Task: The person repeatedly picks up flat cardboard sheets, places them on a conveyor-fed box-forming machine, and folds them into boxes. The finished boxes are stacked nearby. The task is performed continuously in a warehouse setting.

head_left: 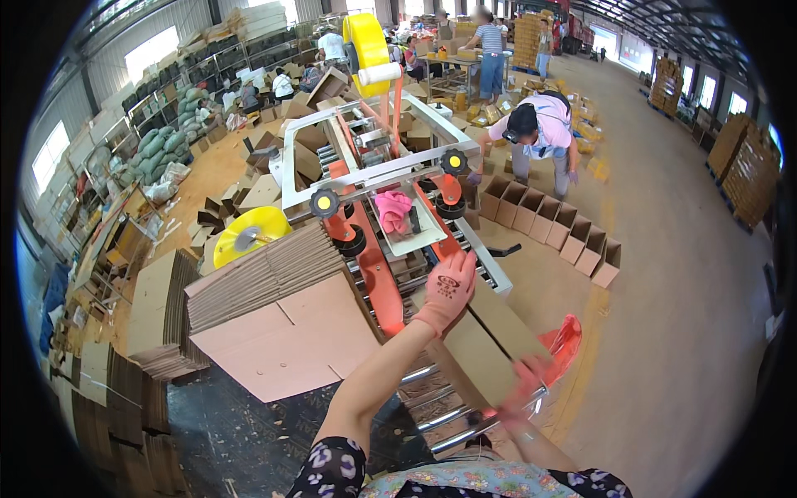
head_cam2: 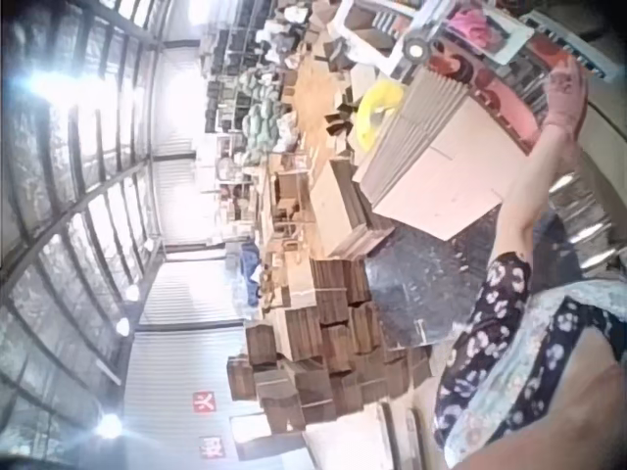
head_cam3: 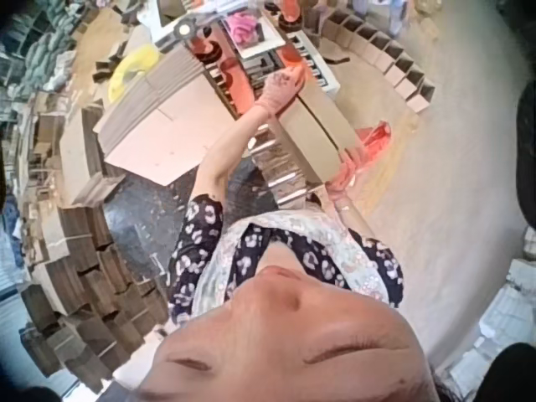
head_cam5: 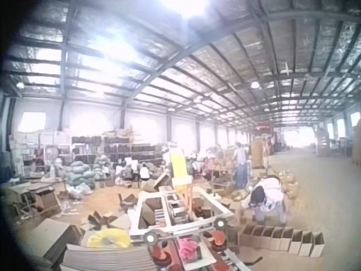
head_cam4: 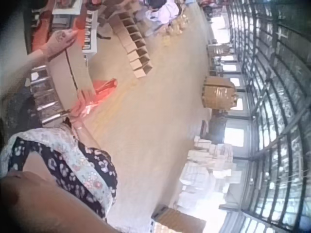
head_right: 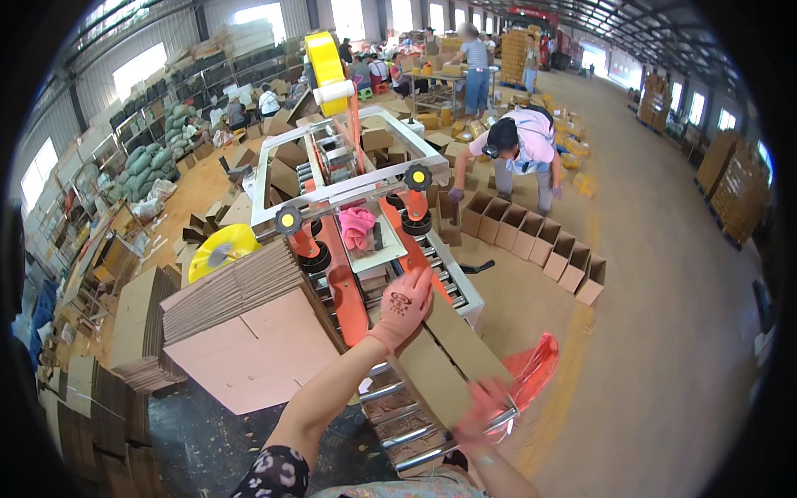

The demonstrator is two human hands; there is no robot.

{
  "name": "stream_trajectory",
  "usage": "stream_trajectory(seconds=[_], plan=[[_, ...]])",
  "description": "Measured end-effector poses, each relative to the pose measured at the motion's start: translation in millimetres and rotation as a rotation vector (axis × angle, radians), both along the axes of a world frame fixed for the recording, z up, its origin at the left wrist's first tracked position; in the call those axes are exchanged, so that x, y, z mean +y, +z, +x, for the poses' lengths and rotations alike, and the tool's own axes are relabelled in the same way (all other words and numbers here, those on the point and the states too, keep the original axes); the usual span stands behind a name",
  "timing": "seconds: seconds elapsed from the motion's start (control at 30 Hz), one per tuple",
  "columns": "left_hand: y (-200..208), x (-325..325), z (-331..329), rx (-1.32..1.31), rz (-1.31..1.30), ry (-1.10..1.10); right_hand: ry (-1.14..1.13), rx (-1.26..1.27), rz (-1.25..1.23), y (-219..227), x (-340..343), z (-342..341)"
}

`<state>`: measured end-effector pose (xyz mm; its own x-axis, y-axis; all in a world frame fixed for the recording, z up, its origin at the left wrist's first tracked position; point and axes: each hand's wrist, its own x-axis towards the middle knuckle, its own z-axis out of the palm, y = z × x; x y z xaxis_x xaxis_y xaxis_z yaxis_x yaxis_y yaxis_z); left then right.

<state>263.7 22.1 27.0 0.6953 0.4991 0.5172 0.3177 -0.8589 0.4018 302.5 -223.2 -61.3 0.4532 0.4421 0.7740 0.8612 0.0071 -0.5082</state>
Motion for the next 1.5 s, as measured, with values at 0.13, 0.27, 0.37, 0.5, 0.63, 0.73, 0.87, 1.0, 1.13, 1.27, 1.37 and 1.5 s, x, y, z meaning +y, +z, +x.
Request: stream_trajectory(seconds=[0.13,0.27,0.37,0.5,0.63,0.73,0.87,1.0,1.13,1.27,1.37,1.5], plan=[[-5.7,-16.8,-33.4,-0.078,0.248,-0.230,-0.045,0.001,0.230,-13.8,151.6,2.6],[-49.5,-0.9,-170.3,-0.091,-0.215,0.173,0.229,-0.069,0.079,13.2,196.2,-67.4],[-42.4,12.2,-274.0,0.407,-0.410,0.728,0.654,-0.319,-0.022,69.5,263.3,-164.4],[-10.6,22.0,-357.9,0.241,0.345,1.096,0.620,-0.453,-0.186,91.3,312.6,-202.9],[40.1,5.2,-417.4,0.363,0.035,0.669,0.998,-0.365,-0.012,87.8,245.3,-214.0],[50.5,18.7,-421.0,0.616,-0.031,0.799,1.182,-0.289,-0.115,99.2,179.4,-204.0],[69.5,-3.9,-423.3,0.543,-0.153,0.917,1.644,-0.089,-0.259,147.5,91.9,-108.7],[29.4,-127.8,-366.5,0.971,-0.049,0.425,2.183,-0.286,-0.787,182.6,83.3,-127.2],[79.7,-146.8,-350.0,0.984,-0.201,0.168,1.757,0.199,-1.243,144.7,76.3,-172.0],[103.6,-187.8,-397.0,0.451,-0.394,-0.220,1.404,-0.475,-0.271,90.8,62.2,-173.9],[78.0,-174.4,-376.3,0.401,0.002,0.042,0.916,-0.692,-0.280,98.1,79.5,-152.3],[56.6,-158.4,-360.3,0.141,0.378,0.412,0.816,-0.497,-0.359,129.6,47.2,-93.7]])
